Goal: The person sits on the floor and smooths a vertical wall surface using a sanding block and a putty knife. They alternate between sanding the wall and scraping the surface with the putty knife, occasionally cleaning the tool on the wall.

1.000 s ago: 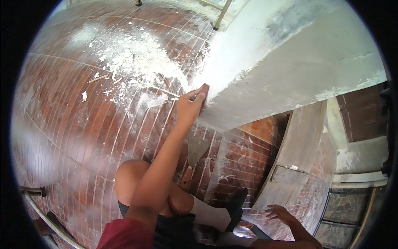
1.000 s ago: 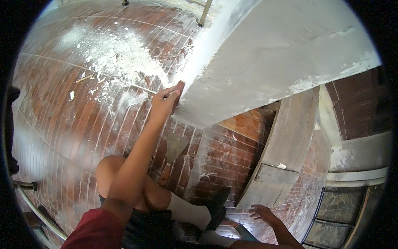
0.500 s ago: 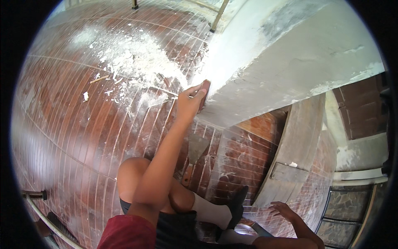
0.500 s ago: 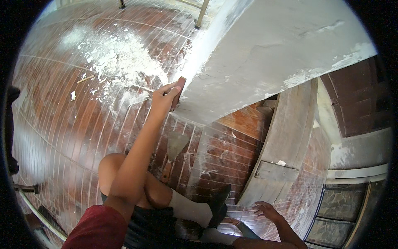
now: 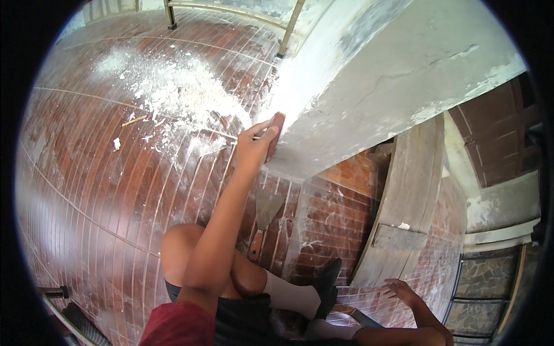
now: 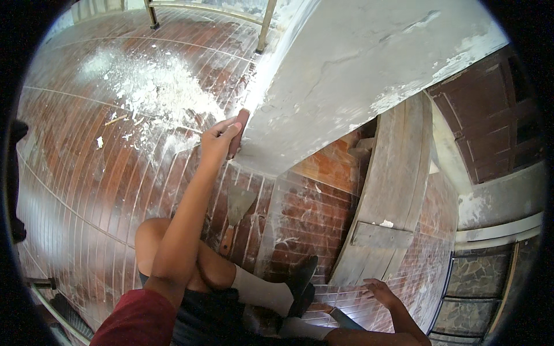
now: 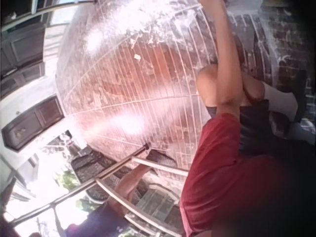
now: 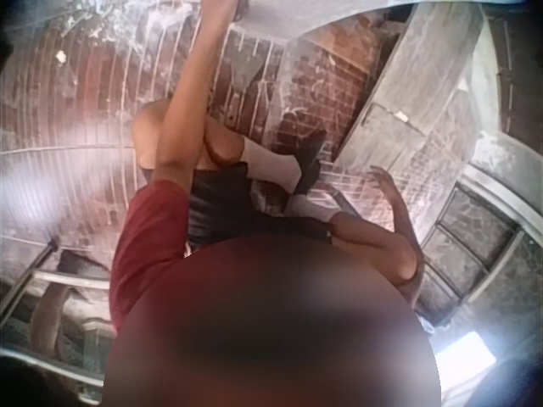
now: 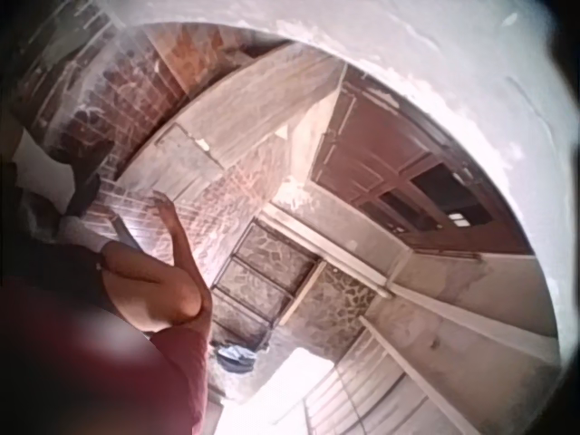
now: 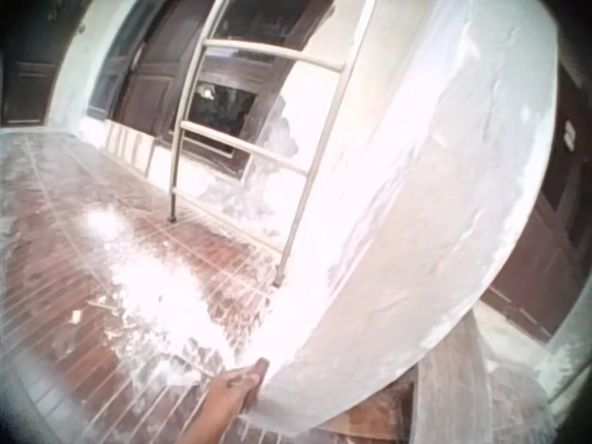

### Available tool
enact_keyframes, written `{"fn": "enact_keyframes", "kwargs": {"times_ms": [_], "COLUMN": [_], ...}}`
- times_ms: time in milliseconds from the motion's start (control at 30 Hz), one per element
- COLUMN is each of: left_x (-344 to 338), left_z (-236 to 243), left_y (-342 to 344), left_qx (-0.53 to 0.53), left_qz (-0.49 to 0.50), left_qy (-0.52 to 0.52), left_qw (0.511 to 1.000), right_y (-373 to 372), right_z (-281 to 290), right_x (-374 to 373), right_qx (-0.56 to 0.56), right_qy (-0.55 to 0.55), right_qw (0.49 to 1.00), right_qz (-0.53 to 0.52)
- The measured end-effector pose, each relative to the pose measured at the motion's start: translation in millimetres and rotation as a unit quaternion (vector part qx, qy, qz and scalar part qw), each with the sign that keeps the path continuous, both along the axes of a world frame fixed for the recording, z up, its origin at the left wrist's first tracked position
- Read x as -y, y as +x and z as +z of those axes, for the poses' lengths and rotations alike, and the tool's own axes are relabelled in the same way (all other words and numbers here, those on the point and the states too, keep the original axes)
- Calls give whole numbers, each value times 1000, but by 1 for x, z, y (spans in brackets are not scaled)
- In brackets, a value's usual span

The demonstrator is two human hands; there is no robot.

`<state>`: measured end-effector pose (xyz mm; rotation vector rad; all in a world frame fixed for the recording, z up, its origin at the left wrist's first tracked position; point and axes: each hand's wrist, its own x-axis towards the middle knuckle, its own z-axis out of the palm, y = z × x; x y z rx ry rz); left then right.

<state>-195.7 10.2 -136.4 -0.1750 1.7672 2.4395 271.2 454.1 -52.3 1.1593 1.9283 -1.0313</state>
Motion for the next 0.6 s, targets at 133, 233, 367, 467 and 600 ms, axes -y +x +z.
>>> {"fn": "enact_keyframes", "kwargs": {"times_ms": [133,233,367,467,600], "left_x": [-2,1,3,3,2], "left_z": [-2,-7,-11,-10,-11], "left_y": [0,0,1,3,5], "left_qx": [-23,21,-28,-71,41], "left_qz": [5,-4,-9,0,5], "left_qy": [12,-30,12,17,-67], "left_qw": [1000,999,999,997,997], "right_y": [7,10,11,10,10], "right_z": [-2,-5,-7,-7,-8], "right_x": [-4,-5,-4,-3,-3], "right_qx": [-14,-17,-1,0,8], "right_qy": [-6,-17,-16,-29,-23], "right_qw": [1000,999,1000,999,999], "right_qz": [-22,-23,-22,-45,-38]}}
